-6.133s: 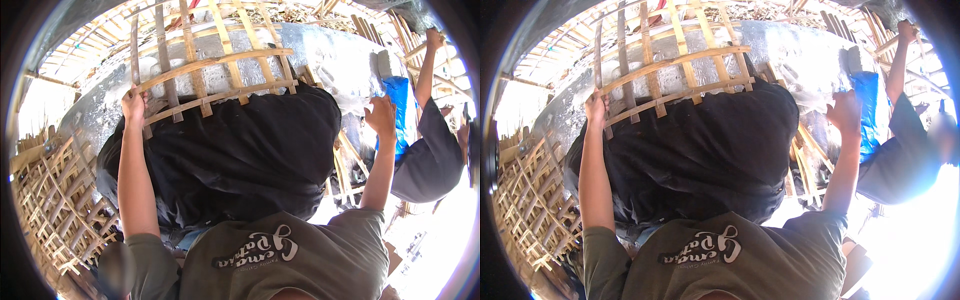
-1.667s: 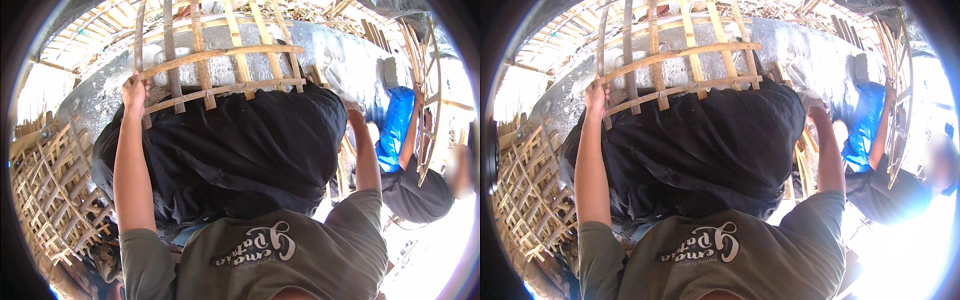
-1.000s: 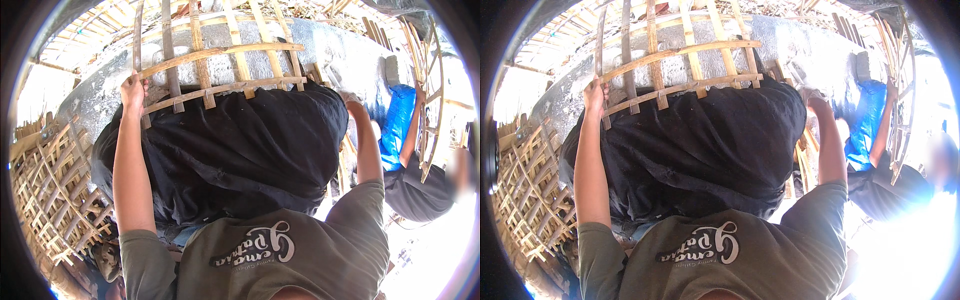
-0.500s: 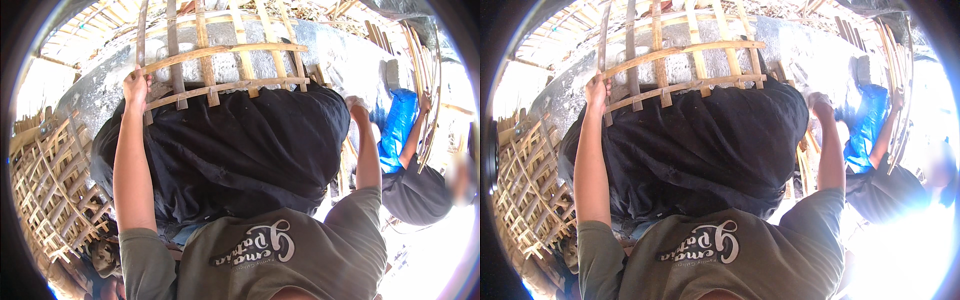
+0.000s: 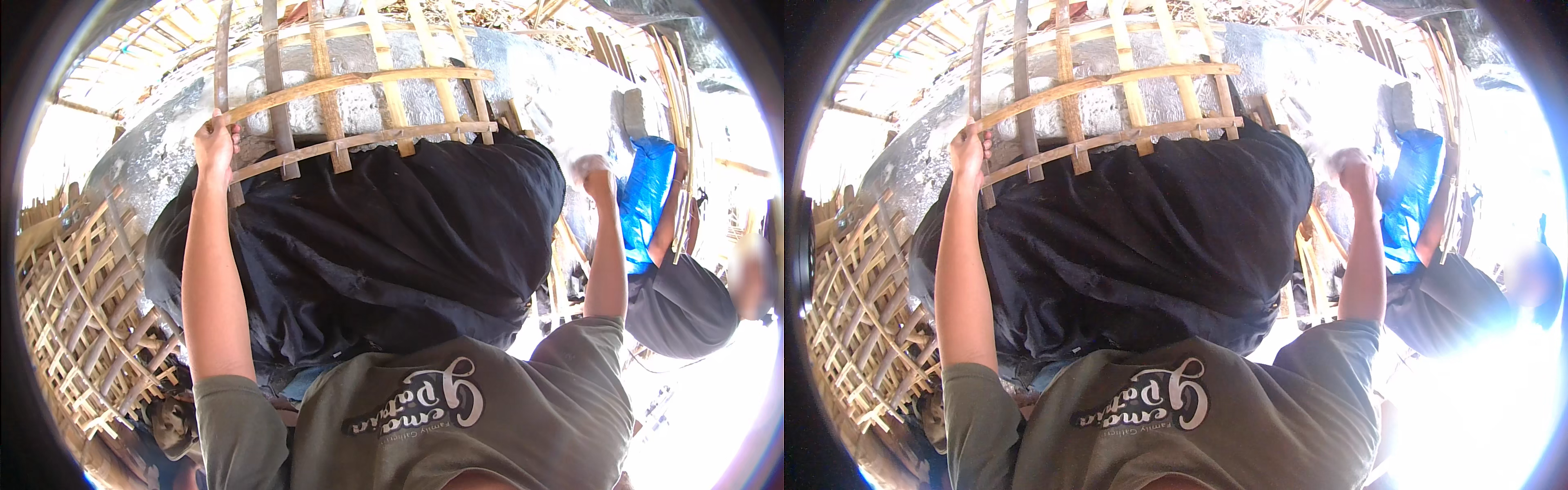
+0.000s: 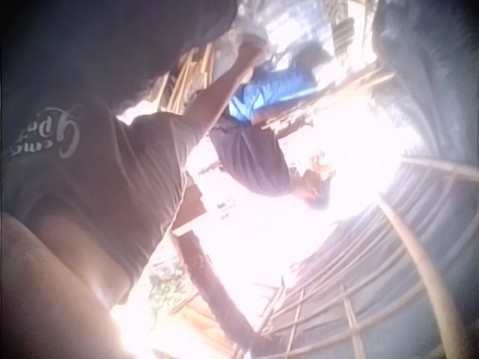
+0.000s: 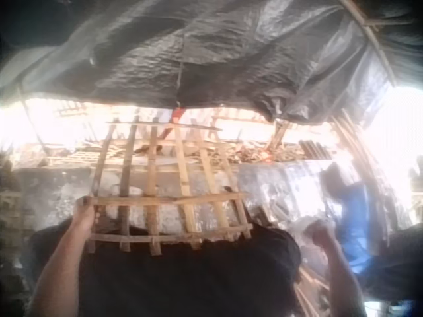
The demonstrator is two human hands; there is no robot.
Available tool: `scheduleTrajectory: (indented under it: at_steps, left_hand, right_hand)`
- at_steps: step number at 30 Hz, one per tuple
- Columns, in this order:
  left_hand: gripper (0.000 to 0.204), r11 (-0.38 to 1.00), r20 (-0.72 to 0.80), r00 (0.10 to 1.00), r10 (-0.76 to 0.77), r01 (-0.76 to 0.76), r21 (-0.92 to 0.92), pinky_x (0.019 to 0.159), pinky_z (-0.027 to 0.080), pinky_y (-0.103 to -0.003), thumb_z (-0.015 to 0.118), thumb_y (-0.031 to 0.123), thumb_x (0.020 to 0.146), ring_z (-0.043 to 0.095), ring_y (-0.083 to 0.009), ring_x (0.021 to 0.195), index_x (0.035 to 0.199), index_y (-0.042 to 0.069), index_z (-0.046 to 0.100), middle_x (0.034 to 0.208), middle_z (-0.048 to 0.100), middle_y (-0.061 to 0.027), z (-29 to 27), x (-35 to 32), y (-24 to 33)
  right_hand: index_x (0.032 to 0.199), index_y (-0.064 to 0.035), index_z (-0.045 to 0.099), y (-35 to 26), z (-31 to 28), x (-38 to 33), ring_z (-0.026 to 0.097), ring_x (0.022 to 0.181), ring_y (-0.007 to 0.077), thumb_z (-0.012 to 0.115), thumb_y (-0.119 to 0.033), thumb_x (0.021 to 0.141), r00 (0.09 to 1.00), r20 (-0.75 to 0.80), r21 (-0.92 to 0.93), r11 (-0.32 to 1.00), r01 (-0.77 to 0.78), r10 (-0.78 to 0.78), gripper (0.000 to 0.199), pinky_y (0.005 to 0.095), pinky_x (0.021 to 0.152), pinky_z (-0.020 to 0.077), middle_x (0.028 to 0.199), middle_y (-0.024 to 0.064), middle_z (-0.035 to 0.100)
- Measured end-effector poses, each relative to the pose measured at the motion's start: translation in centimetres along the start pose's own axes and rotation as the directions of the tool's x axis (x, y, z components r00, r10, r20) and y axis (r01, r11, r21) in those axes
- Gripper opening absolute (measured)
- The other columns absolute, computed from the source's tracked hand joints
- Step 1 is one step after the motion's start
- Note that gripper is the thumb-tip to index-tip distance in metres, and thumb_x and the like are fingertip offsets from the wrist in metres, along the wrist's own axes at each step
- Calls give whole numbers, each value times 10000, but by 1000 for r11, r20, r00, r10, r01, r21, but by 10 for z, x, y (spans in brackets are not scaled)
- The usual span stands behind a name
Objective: The person assembles a bamboo lattice structure by placing bamboo strips across a frame and securing them with a hammer and nails. They repeatedly position strips, tap them into place, and adjust alignment while seated on the ground.
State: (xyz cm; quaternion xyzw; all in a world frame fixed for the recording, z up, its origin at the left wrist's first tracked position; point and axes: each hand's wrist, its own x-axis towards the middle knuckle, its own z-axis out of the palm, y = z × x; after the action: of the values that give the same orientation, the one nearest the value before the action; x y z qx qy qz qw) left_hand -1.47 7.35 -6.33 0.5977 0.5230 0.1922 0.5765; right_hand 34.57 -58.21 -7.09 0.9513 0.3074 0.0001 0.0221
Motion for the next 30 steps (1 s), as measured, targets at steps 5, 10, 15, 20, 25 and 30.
scheduleTrajectory:
  at_steps: [5,10,15,20,25,30]
  left_hand:
    - [383,1000,41,999,4,-4,-8,459,408,-233,447,337,1041,503,-80,559,1062,-20,584,735,592,-47,13,5,-6]
    - [363,1000,41,999,-4,5,-20,465,387,-222,458,346,1037,486,-67,569,1081,1,564,766,576,-37,13,4,-4]
    - [373,1000,27,1000,-2,2,-14,468,406,-236,444,337,1040,496,-77,551,981,-8,572,727,588,-47,13,2,-1]
    - [381,1000,27,1000,-5,5,0,466,404,-237,447,345,1038,493,-77,545,957,-4,576,718,586,-42,17,0,2]
    - [390,1000,26,1000,6,-6,-4,455,406,-239,449,351,1036,497,-78,545,978,-7,590,718,588,-40,14,6,-4]
    - [389,1000,30,1000,-3,3,-9,458,411,-237,451,349,1036,500,-78,545,993,-10,594,714,588,-38,11,3,-2]
  right_hand:
    - [971,-92,699,73,22,0,636,926,243,623,-135,822,958,127,-17,966,-257,257,173,393,871,470,972,90,689]
    - [981,-93,703,53,-5,-13,640,951,237,606,-124,840,988,100,149,979,-136,122,173,368,885,476,991,76,693]
    - [1023,-81,702,33,-17,-22,642,976,232,614,-112,851,963,95,311,912,-269,251,196,353,868,497,1024,88,696]
    - [963,-64,699,50,-11,-20,638,932,295,595,-84,841,992,33,-168,979,-113,120,162,410,828,499,985,136,686]
    - [900,-64,707,46,-20,-2,637,893,308,577,-91,847,992,93,-171,980,103,-88,143,415,802,489,920,135,690]
    - [884,-59,706,40,-29,10,635,887,314,574,-107,850,987,128,-58,992,110,-102,145,424,793,483,905,144,687]
